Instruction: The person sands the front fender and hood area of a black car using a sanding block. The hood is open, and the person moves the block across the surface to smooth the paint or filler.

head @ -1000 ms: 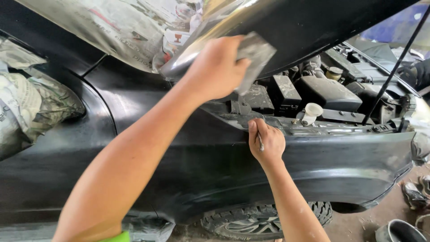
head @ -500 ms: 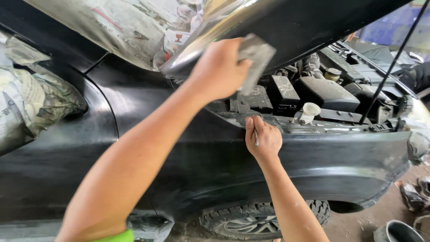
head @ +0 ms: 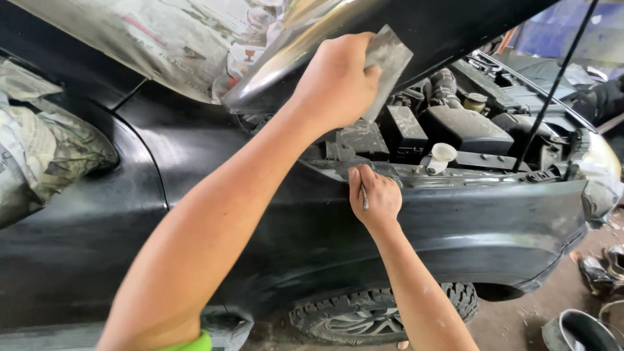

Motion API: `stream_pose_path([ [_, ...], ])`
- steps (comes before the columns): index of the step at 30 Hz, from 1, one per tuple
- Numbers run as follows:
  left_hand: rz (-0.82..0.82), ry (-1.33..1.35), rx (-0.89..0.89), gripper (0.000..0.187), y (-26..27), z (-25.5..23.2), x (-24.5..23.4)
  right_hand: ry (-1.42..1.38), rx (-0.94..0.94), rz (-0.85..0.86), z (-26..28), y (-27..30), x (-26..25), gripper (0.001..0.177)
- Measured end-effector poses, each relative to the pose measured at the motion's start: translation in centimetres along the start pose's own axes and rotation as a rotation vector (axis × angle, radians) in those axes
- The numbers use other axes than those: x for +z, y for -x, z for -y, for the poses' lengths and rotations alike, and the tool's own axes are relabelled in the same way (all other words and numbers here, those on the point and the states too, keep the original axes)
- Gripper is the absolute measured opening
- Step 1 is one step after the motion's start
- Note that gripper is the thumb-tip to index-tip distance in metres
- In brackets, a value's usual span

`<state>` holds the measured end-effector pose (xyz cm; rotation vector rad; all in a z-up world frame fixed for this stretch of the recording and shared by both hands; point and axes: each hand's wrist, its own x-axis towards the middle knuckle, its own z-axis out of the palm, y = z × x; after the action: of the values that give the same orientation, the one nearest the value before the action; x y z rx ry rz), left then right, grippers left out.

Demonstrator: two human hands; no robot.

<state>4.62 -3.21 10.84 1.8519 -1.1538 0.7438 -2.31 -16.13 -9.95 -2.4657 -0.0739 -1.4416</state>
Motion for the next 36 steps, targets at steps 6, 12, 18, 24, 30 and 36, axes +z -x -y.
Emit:
stream_pose_path([
  [6, 0.128, -0.032, -0.197, 0.032, 1.2, -0.6, -2.5, -0.001, 0.008, -0.005, 0.5, -0.4, -0.3, 0.026],
  [12, 0.014, -0.062, -0.012, 0.034, -0.4, 0.1, -0.1, -0.016, -0.03, -0.015, 0.2, -0.3, -0.5, 0.026],
  [18, 0.027, -0.079, -0.123, 0.039, 1.0, 0.3, -2.0, 0.018, -0.024, -0.033, 0.5, -0.4, -0.3, 0.026],
  [24, -0.05, -0.082, 0.05, 0.033, -1.2, 0.6, 1.6, -0.002, -0.022, -0.014, 0.4, -0.2, -0.5, 0.025],
  [30, 0.165, 0.059, -0.428, 0.033, -0.5, -3.2, -1.8, 0.006, -0.015, -0.034, 0.4, -0.3, -0.2, 0.026],
  [36, -0.073, -0.119, 0.038, 0.033, -1.7, 0.4, 1.8, -0.013, -0.056, -0.011, -0.2, 0.0, -0.2, 0.026],
])
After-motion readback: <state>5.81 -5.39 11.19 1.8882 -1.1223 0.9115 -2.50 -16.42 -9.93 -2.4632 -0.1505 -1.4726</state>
